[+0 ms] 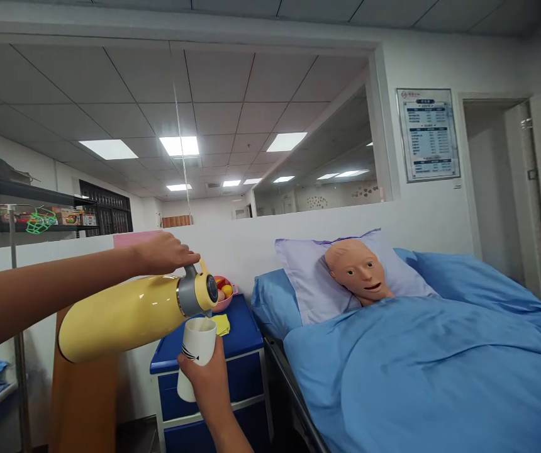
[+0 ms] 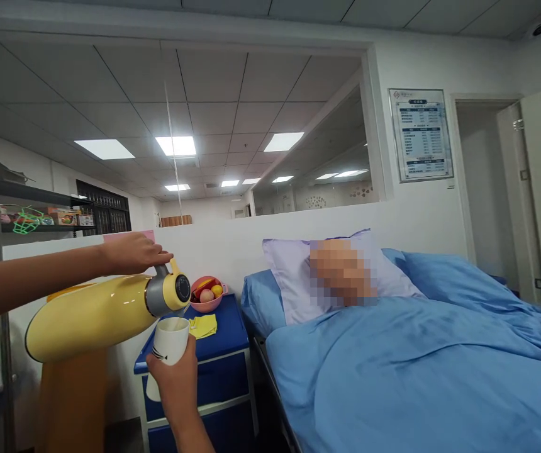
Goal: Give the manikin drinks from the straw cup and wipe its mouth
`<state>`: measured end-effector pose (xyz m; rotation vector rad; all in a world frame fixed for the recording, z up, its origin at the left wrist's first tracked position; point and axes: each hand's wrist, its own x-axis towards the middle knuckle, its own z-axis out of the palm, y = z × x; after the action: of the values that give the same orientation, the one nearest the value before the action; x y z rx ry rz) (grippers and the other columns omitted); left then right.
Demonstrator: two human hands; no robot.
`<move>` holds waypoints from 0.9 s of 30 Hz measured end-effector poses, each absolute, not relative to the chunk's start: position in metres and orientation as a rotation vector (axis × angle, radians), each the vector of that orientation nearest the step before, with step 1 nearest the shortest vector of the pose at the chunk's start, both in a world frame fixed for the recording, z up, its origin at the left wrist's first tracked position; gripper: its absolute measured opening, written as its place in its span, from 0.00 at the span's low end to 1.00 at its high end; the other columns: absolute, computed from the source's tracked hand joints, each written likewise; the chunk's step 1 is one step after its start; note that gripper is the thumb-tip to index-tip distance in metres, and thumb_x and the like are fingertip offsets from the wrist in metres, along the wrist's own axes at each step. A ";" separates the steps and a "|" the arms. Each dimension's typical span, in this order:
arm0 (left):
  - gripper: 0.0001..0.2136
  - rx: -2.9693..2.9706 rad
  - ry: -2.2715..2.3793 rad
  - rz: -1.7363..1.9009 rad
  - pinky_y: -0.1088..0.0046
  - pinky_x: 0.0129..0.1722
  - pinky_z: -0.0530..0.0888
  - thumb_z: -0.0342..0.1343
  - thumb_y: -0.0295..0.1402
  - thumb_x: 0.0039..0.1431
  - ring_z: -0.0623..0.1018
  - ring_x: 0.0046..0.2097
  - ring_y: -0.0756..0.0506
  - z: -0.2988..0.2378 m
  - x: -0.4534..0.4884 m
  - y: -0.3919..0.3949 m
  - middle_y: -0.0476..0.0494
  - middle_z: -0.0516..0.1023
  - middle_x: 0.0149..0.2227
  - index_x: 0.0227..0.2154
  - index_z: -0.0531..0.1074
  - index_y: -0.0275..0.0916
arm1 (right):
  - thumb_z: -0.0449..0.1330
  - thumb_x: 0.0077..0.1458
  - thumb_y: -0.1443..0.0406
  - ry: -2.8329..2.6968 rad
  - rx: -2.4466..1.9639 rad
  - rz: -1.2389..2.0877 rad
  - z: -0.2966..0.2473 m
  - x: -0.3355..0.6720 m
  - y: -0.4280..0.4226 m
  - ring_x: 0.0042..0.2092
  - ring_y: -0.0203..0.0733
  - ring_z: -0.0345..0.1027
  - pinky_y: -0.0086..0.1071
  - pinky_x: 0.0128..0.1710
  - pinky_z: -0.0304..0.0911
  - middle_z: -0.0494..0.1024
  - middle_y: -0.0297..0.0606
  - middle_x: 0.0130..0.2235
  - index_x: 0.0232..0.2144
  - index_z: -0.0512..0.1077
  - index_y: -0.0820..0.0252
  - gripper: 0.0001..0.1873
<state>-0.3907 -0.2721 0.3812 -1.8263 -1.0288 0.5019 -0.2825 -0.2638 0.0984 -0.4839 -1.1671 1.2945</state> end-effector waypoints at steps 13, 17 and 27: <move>0.10 -1.991 -1.006 0.415 0.69 0.33 0.63 0.47 0.23 0.63 0.74 0.28 0.48 0.370 -0.377 -0.272 0.46 0.77 0.27 0.39 0.70 0.43 | 0.69 0.37 0.65 -1.188 -0.442 1.272 0.102 -0.272 -0.270 0.32 0.41 0.68 0.32 0.32 0.65 0.77 0.32 0.31 0.39 0.67 0.59 0.24; 0.10 -2.001 -0.970 0.433 0.68 0.33 0.62 0.48 0.22 0.62 0.74 0.28 0.48 0.369 -0.373 -0.274 0.47 0.76 0.26 0.38 0.70 0.44 | 0.69 0.38 0.64 -1.210 -0.453 1.236 0.102 -0.270 -0.273 0.32 0.41 0.69 0.33 0.33 0.66 0.77 0.32 0.31 0.38 0.67 0.59 0.23; 0.09 -1.897 -0.961 0.616 0.68 0.30 0.60 0.51 0.22 0.61 0.75 0.30 0.46 0.364 -0.358 -0.285 0.47 0.78 0.28 0.37 0.70 0.43 | 0.69 0.38 0.63 -1.245 -0.462 1.278 0.095 -0.275 -0.277 0.34 0.42 0.69 0.33 0.35 0.66 0.78 0.34 0.33 0.40 0.67 0.59 0.25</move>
<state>-0.3577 -0.2854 0.3642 -1.8970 -0.9615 0.6164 -0.2746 -0.2770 0.0950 -0.4618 -1.2451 1.2777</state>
